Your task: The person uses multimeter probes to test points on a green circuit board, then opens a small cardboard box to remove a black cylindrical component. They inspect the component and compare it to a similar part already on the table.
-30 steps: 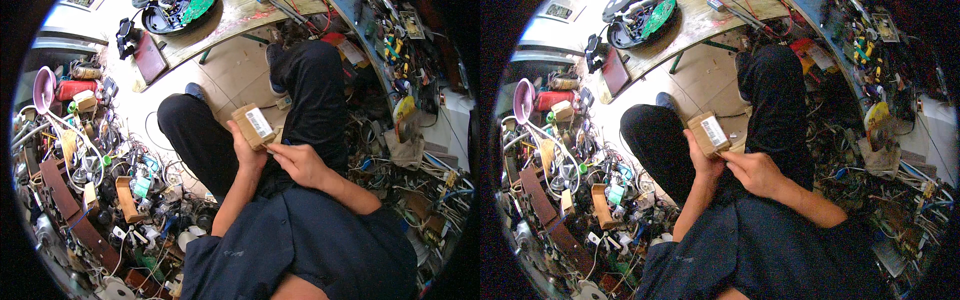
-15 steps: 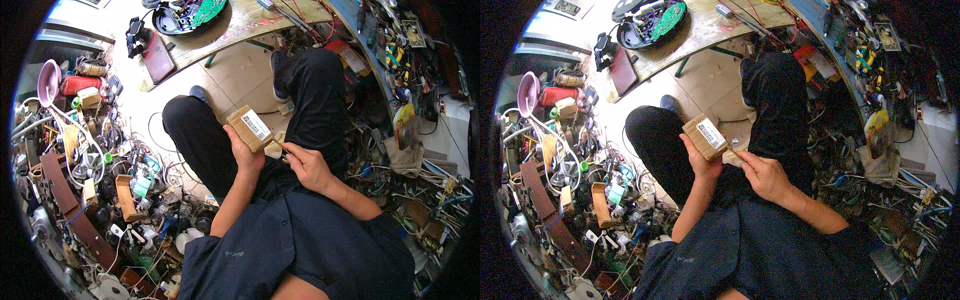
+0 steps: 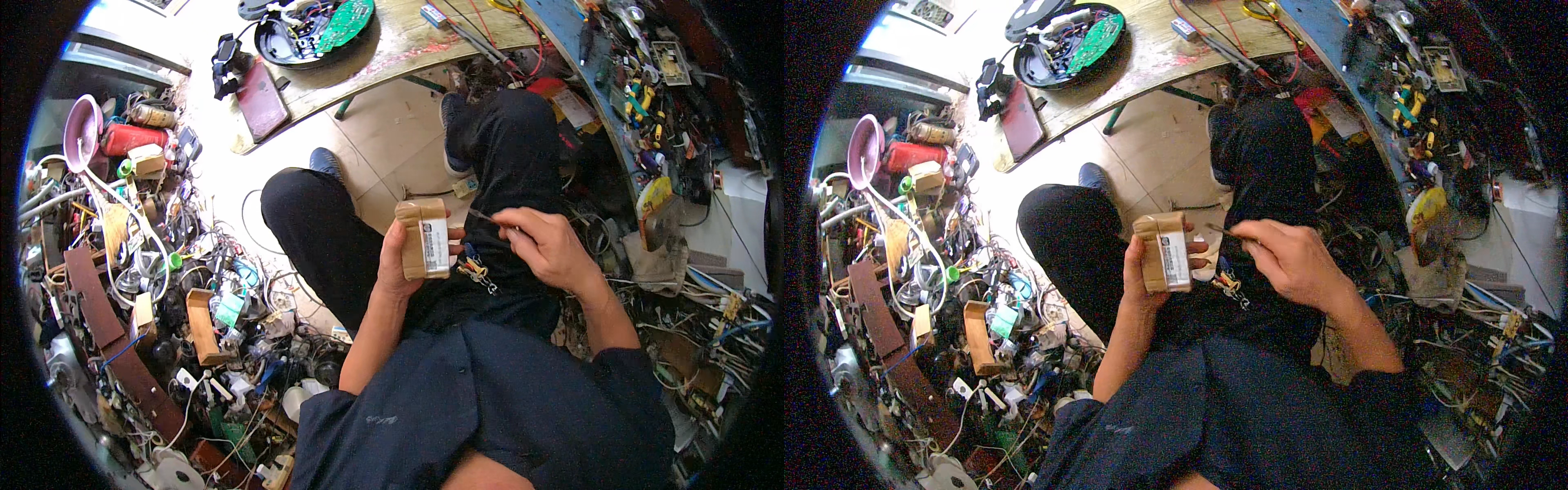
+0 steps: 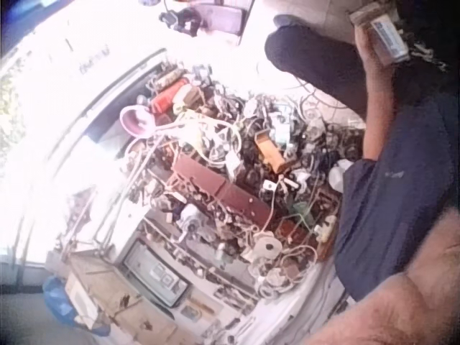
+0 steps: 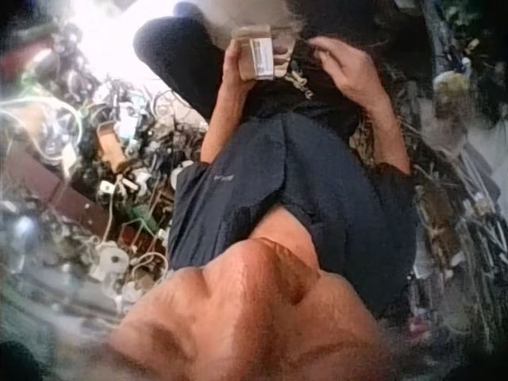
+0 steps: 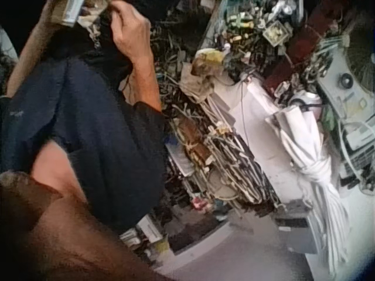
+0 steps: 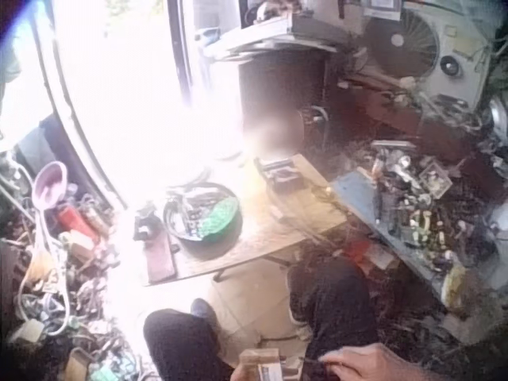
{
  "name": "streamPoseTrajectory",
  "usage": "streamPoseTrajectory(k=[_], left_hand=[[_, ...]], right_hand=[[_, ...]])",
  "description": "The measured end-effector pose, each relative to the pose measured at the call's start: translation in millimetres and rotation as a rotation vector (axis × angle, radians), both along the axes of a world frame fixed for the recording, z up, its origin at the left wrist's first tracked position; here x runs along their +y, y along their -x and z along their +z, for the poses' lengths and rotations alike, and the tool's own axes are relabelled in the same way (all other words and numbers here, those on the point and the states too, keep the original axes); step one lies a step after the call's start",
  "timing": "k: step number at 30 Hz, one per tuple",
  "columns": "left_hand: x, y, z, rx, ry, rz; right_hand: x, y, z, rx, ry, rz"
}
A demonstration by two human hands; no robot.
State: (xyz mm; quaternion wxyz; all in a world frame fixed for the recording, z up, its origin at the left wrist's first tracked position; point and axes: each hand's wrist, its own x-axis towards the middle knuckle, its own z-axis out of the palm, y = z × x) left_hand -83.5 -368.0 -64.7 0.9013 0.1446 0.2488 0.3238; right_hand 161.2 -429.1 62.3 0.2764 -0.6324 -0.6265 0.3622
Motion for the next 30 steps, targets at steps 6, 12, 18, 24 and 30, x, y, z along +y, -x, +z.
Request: streamPoseTrajectory(k=[6,12,18,24,30], left_hand=[[-3,0,19,0.056,-0.098,-0.102],[-5,3,15,0.075,-0.161,-0.176],[-8,5,12,0.043,-0.148,-0.241],[-13,5,14,0.060,-0.136,-0.317],[-18,5,13,0.109,-0.089,-0.363]], right_hand=[[23,-9,4,-0.211,-0.198,0.252],[22,-13,9,-0.261,-0.189,0.348],[13,-15,-4,-0.126,-0.160,0.359],[2,-14,-17,-0.063,-0.181,0.360],[-7,-9,-24,-0.108,-0.193,0.352]])
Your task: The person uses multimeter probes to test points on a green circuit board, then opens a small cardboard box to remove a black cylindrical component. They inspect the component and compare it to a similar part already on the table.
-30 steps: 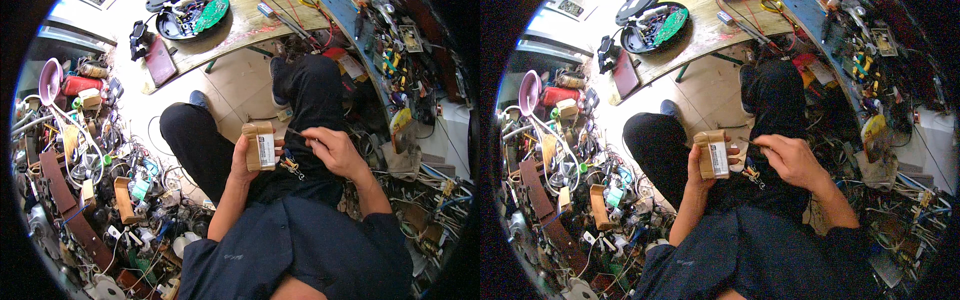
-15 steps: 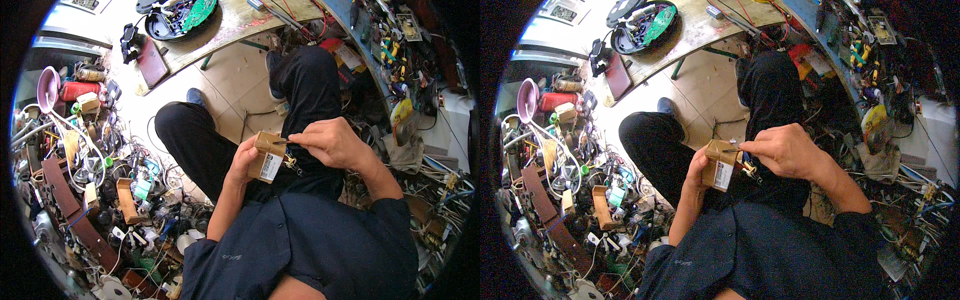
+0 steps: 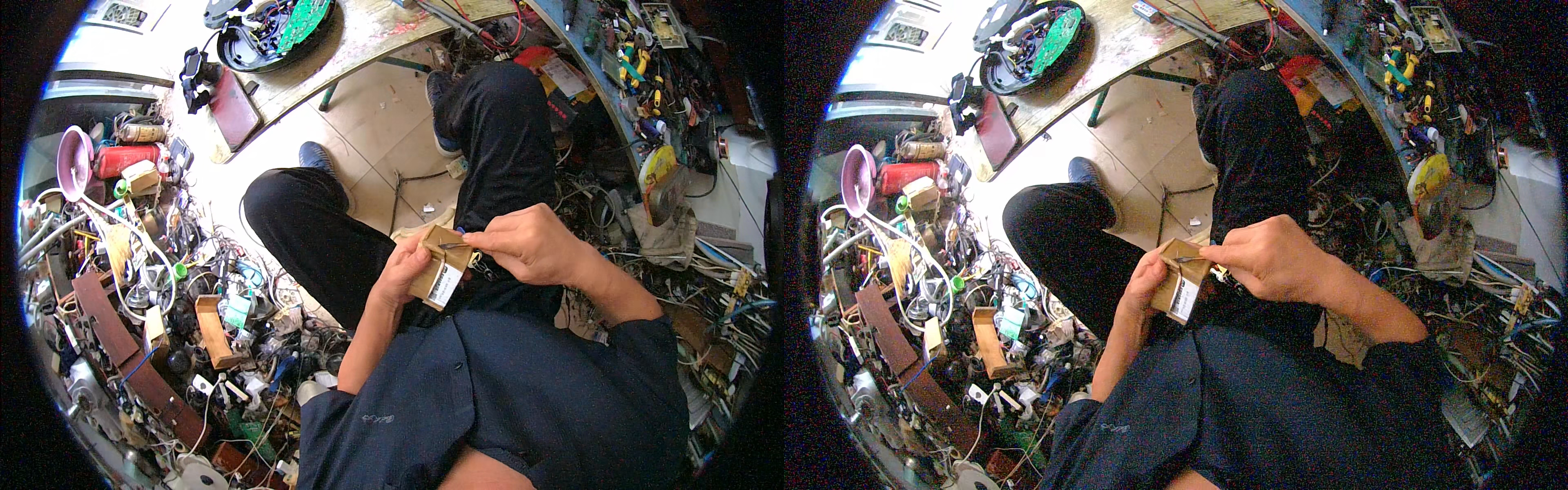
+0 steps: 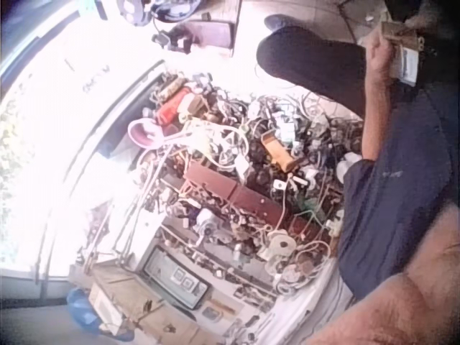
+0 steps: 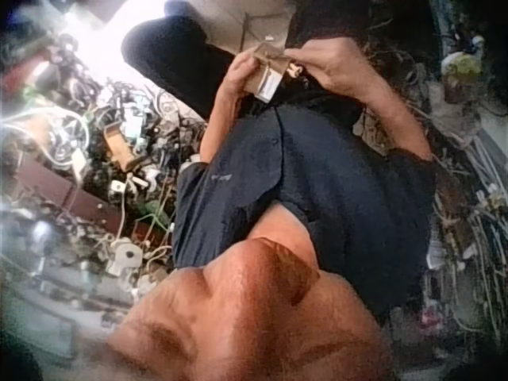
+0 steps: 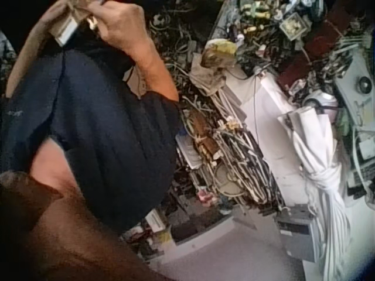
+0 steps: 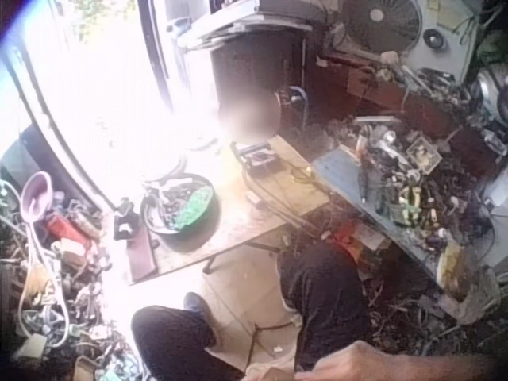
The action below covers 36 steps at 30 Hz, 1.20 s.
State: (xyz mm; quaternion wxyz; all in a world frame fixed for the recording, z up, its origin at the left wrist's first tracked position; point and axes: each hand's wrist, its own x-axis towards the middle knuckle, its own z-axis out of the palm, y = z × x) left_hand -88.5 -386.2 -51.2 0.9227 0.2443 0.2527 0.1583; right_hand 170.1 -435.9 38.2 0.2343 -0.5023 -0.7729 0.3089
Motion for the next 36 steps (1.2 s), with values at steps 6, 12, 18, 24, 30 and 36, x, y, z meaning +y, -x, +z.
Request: streamPoseTrajectory(k=[6,12,18,24,30,36], left_hand=[[-20,8,-23,0.126,-0.023,-0.081],[-13,2,-6,0.044,-0.084,-0.061],[-13,-3,0,0.032,-0.053,-0.083],[-15,-5,1,0.015,-0.044,-0.103],[-14,-9,-1,0.038,-0.052,-0.152],[-10,-9,-2,0.063,-0.058,-0.192]], right_hand=[[-6,14,8,-0.115,-0.010,-0.044],[-11,9,12,-0.138,0.007,-0.025],[-10,-11,18,-0.179,0.015,0.106],[-12,-24,21,-0.236,0.010,0.226],[-13,-27,15,-0.247,-0.009,0.233],[-27,-10,7,-0.225,0.036,0.094]])
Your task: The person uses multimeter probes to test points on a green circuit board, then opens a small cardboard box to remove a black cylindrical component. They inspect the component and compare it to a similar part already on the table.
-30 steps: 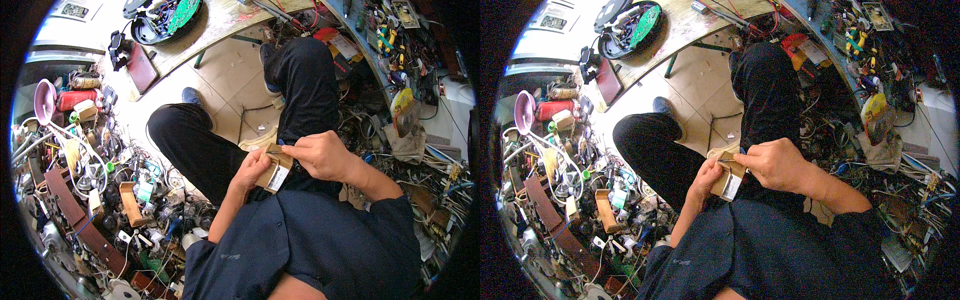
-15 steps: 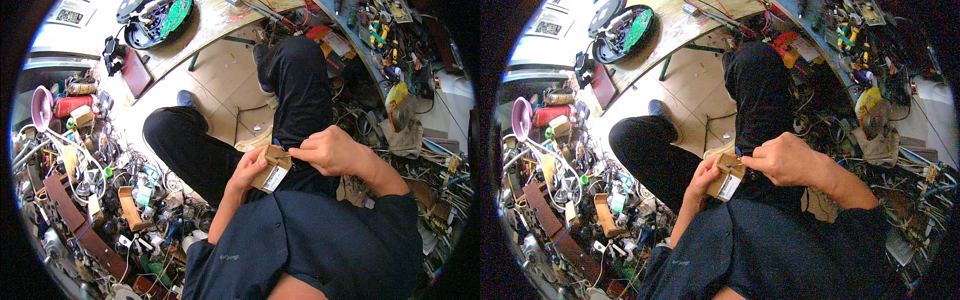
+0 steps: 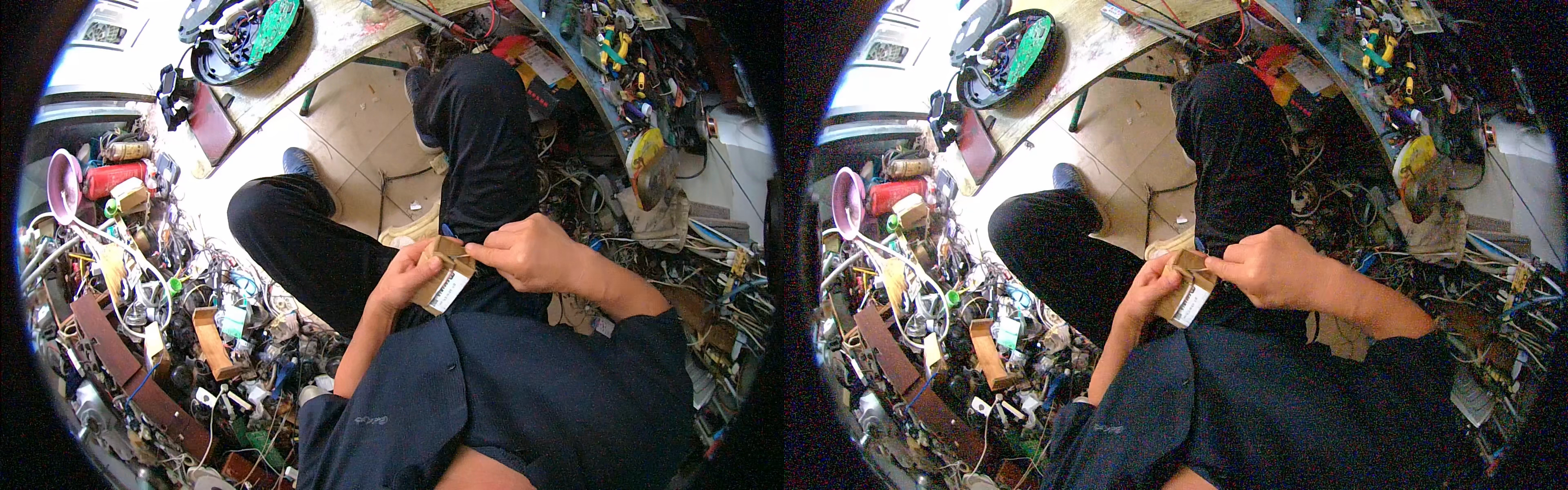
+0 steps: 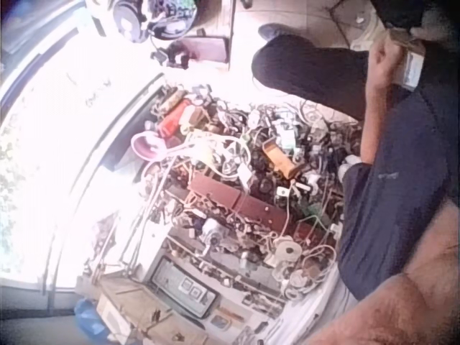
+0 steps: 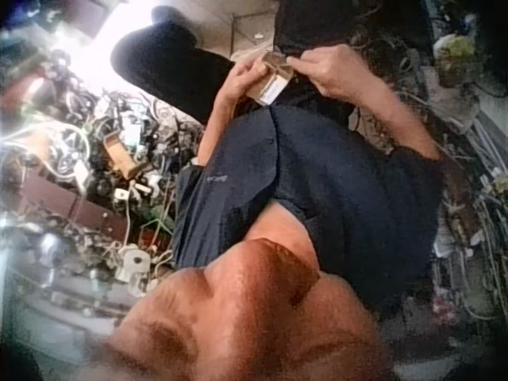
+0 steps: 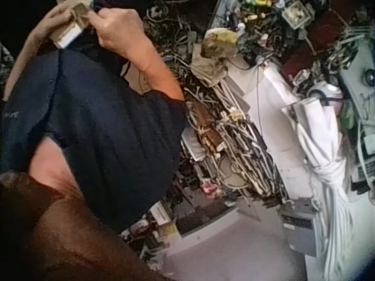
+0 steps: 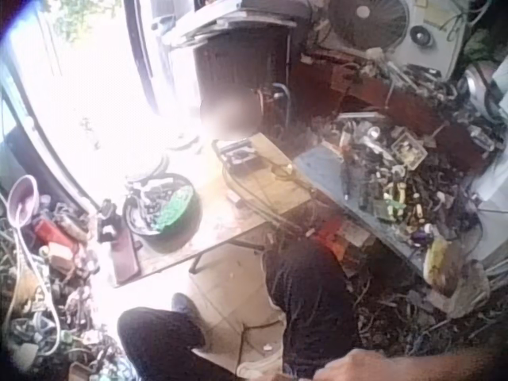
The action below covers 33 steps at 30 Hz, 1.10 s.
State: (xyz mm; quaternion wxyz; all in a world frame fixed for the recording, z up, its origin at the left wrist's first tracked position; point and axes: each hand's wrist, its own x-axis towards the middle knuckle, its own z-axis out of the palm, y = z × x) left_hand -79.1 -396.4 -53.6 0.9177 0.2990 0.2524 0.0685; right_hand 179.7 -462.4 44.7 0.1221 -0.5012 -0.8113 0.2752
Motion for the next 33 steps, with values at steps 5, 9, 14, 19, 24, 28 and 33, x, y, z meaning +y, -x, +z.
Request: streamPoseTrajectory(k=[5,9,14,19,24,28,33], left_hand=[[1,2,-2,0.015,0.022,0.002],[3,0,3,-0.014,-0.028,-0.003],[4,5,4,0.018,0.006,0.017],[4,4,7,0.022,0.024,0.038],[4,2,10,0.070,-0.011,0.023],[1,5,-1,0.069,-0.029,0.017],[1,2,6,0.069,-0.008,0.030]], right_hand=[[-8,13,-8,0.065,-0.046,-0.111],[-5,4,2,0.072,-0.028,-0.129],[-8,-7,17,0.008,0.036,-0.092],[-19,-12,7,0.092,0.022,-0.107],[-20,-3,7,0.100,0.017,-0.131],[-22,5,3,0.097,-0.002,-0.158],[-21,10,6,0.047,0.001,-0.158]])
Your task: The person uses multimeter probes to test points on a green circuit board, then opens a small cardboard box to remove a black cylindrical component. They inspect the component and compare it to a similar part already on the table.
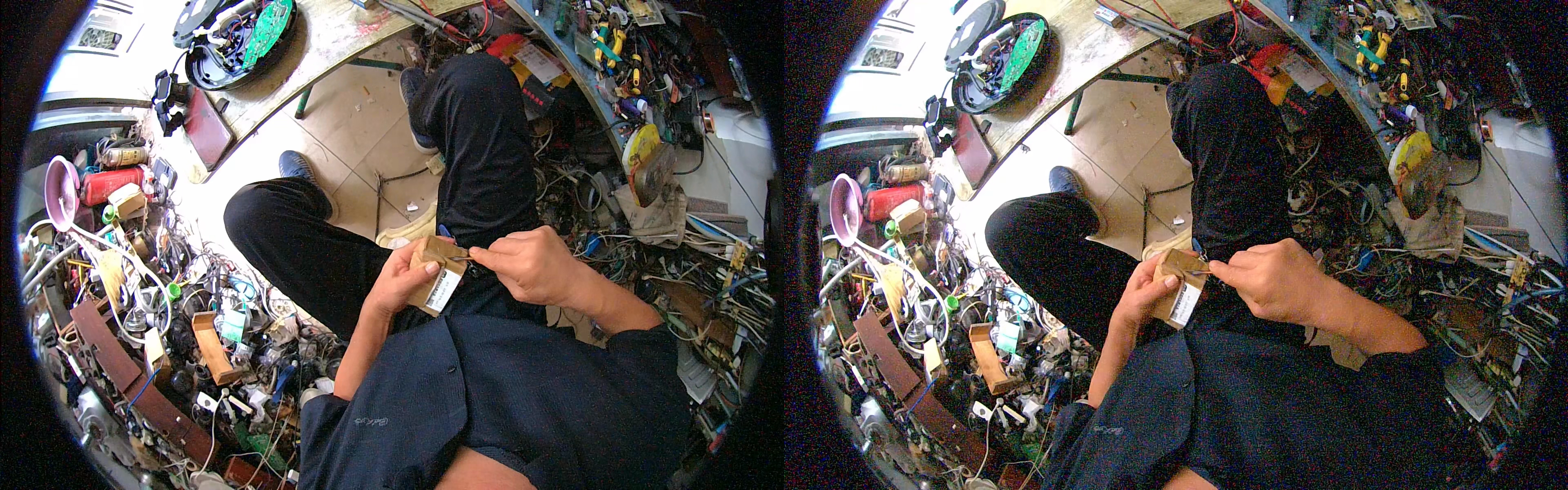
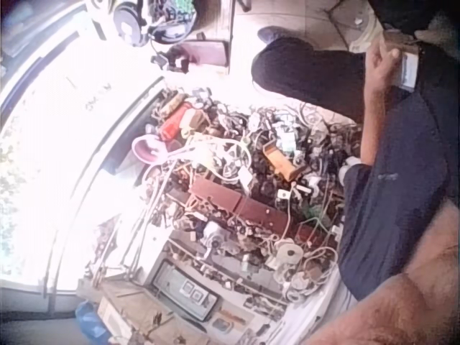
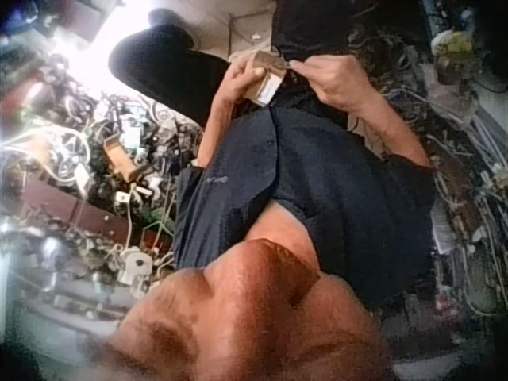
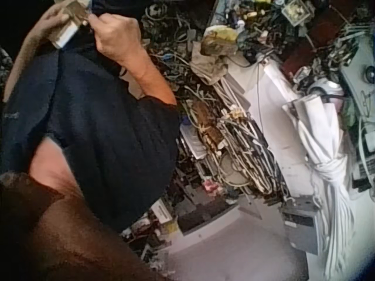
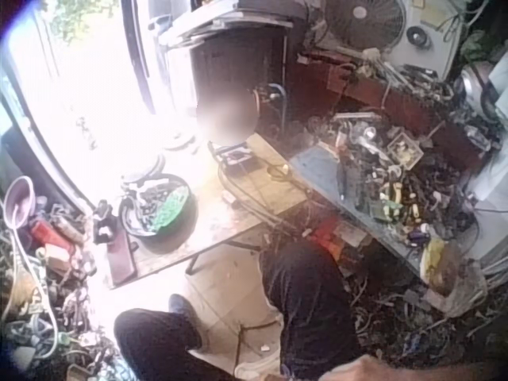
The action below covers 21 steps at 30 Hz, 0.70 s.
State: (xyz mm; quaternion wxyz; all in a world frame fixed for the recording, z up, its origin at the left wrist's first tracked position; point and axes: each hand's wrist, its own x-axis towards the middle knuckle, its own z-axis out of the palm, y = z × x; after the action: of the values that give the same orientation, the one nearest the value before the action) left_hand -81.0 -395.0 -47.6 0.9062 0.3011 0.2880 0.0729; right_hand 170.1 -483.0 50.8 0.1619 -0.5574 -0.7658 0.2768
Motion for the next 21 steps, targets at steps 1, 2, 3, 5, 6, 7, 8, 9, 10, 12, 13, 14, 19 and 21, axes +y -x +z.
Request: streamPoseTrajectory(k=[1,2,3,5,6,7,8,9,10,12,13,14,19,21], left_hand=[[0,-1,1,-0.009,-0.005,0.000],[0,-1,1,0.004,-0.004,-0.003],[0,0,0,0.016,-0.004,-0.005],[1,-1,0,0.026,0.011,-0.006],[0,0,0,0.024,0.025,-0.005],[0,-2,0,0.016,0.035,-0.001],[1,-4,0,-0.006,0.025,0.017],[1,-5,2,-0.027,0.016,0.034],[0,-5,1,-0.057,0.005,0.050],[0,-8,1,-0.076,0.003,0.066],[-1,-5,3,-0.053,0.041,0.099],[-1,-5,0,-0.060,0.030,0.138],[1,-16,-13,-0.071,0.027,0.218],[-3,-23,-11,-0.043,-0.053,0.262]], right_hand=[[1,1,1,-0.012,0.000,0.002],[2,3,3,-0.025,0.000,0.004],[2,4,3,-0.037,0.000,0.006],[0,6,1,-0.006,0.006,-0.039],[-3,8,-1,0.009,0.009,-0.062],[-4,11,-4,0.057,0.020,-0.122],[-5,15,-5,0.101,0.032,-0.187],[-6,20,-6,0.145,0.044,-0.253],[-8,25,-6,0.181,0.126,-0.324],[-7,35,-14,0.382,0.155,-0.492],[-5,39,-16,0.500,0.211,-0.545],[-2,37,-15,0.500,0.254,-0.556],[17,38,-1,0.387,0.324,-0.593],[21,48,-17,0.264,0.110,-0.543]])
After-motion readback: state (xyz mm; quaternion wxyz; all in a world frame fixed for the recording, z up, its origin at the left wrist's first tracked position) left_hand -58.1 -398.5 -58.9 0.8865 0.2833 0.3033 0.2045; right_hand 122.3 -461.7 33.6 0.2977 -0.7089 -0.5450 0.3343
